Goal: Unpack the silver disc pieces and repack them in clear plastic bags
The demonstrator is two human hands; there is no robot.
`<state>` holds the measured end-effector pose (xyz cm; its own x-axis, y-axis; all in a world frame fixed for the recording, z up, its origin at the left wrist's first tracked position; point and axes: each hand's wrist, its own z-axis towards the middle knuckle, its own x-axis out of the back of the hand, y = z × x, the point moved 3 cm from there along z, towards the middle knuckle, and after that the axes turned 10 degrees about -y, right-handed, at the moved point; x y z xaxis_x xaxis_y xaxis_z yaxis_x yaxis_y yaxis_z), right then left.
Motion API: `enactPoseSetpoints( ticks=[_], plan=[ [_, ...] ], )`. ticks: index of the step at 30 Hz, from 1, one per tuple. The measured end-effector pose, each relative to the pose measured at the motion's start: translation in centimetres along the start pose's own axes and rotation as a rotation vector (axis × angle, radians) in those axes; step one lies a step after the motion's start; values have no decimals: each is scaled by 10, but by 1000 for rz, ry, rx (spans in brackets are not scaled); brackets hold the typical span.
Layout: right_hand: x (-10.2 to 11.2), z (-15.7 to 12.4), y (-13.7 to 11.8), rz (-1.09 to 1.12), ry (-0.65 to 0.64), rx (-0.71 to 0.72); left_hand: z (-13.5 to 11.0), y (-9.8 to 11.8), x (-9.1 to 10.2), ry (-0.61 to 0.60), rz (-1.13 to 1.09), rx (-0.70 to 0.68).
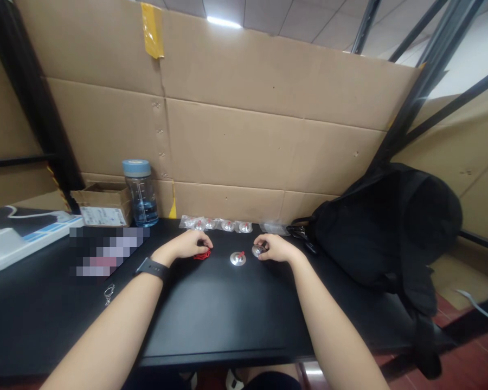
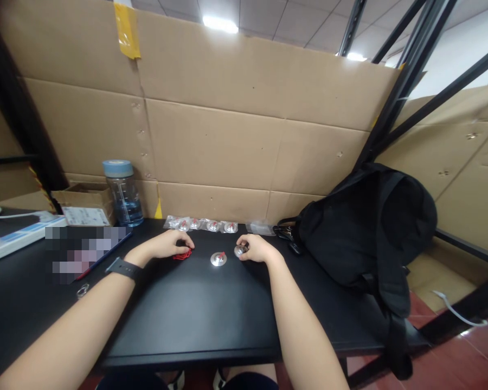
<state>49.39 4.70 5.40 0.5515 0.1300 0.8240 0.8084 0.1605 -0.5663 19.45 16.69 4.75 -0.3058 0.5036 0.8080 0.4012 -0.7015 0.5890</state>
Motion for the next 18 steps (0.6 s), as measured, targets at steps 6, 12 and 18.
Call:
enactPoseSetpoints(
  ticks=[6,12,18],
  plan=[
    [-2,2,1,42,2,38,2,-6,-2,16,103,10],
    [2,1,-4,25,77,64,2,8,-2,88,94,-8],
    [-1,5,-27,152,236,169,6,33,-5,277,-43,-41]
  ],
)
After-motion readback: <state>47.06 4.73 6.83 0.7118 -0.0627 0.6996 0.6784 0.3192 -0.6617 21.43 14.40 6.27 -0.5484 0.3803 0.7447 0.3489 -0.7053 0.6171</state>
